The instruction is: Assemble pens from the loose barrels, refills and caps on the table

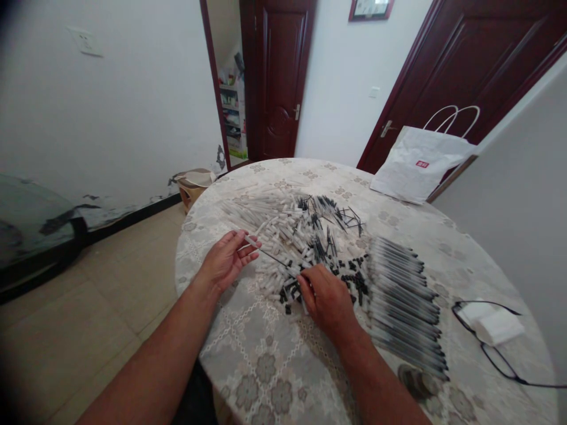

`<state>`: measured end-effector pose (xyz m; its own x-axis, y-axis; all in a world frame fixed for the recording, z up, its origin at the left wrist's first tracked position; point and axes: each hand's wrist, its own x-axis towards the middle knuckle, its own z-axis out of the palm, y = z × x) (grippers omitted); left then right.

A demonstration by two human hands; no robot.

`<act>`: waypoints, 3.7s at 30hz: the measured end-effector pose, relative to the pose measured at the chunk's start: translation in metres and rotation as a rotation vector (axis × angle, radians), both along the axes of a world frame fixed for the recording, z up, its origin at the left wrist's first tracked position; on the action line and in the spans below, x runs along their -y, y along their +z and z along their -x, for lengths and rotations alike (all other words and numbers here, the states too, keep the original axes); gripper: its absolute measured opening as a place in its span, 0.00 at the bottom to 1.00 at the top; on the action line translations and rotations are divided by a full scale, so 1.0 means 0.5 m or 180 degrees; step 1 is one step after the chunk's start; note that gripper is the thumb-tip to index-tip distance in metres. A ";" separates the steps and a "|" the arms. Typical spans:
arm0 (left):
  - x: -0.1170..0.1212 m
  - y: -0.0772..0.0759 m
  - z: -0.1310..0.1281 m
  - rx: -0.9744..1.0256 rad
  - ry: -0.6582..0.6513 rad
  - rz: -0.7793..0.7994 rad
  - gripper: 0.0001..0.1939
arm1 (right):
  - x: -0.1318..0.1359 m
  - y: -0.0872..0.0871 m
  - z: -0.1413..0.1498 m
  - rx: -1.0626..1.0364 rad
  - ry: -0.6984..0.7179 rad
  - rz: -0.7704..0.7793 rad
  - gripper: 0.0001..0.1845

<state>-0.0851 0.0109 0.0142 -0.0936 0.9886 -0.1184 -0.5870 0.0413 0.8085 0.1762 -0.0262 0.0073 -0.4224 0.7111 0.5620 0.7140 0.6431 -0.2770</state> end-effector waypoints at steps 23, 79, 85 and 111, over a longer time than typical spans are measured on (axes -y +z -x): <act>0.041 -0.001 -0.065 -0.0246 -0.0906 0.0018 0.18 | 0.008 0.002 0.013 -0.0106 0.0163 0.0148 0.11; 0.042 0.008 -0.087 0.0603 -0.0346 0.0190 0.11 | -0.007 -0.002 0.008 0.1348 -0.0555 0.1161 0.13; 0.040 0.003 -0.088 0.0542 -0.0377 0.0163 0.13 | -0.009 -0.007 0.015 0.1393 -0.0551 0.1106 0.11; 0.054 0.003 -0.095 0.0271 -0.1009 0.0108 0.12 | -0.005 -0.019 0.045 -0.3225 0.0174 0.2632 0.17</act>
<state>-0.0374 -0.0160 0.0159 0.2298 0.9622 -0.1460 -0.6061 0.2589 0.7521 0.1538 -0.0240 -0.0022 -0.1114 0.9923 0.0535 -0.0645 0.0465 -0.9968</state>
